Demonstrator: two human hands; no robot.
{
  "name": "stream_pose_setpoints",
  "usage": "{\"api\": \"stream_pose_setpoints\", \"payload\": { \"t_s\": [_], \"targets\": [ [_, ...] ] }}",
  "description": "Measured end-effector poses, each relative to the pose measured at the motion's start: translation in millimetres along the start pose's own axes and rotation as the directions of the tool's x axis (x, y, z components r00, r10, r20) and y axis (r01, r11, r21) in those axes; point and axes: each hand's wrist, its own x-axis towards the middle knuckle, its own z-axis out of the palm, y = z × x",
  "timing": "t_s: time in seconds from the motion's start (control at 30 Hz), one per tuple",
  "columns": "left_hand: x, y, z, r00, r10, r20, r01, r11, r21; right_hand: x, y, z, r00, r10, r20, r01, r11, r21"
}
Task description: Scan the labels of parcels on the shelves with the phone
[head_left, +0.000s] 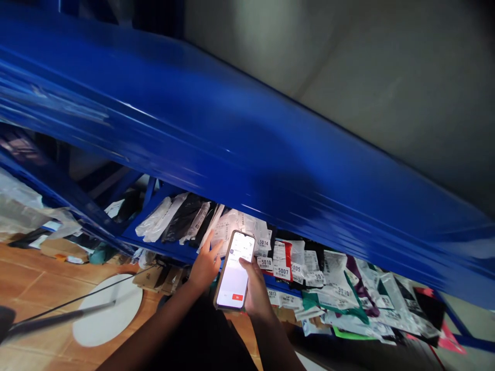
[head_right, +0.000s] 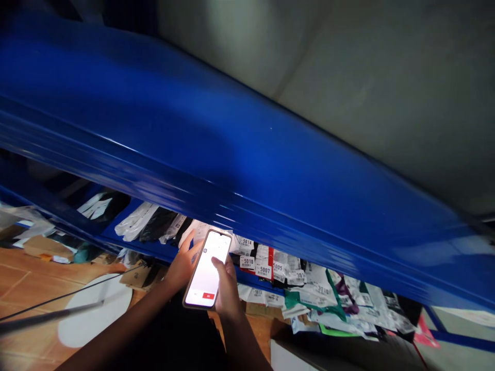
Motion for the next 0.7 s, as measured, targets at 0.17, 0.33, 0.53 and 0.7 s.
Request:
{"api": "stream_pose_setpoints", "payload": {
  "t_s": [0.17,0.33,0.53,0.7],
  "targets": [
    [-0.1,0.7,-1.5,1.000,-0.009,0.028,0.009,1.000,0.003,-1.0,-0.8,3.1,1.000,-0.003,-0.030,0.003,1.000,0.001],
    [-0.4,0.0,-2.0,0.999,-0.025,0.029,0.026,0.999,-0.022,0.1,0.6,2.3,1.000,0.001,-0.001,-0.001,1.000,-0.018],
    [-0.5,2.0,-4.0,0.999,-0.026,0.043,0.027,0.999,-0.021,-1.4,0.8,1.1,0.999,-0.010,0.040,0.012,0.999,-0.043],
    [-1.2,1.8,-4.5,0.999,-0.014,0.051,0.016,0.999,-0.031,-2.4,2.3,0.2,0.999,0.008,0.052,-0.007,1.000,-0.027]
  ]
}}
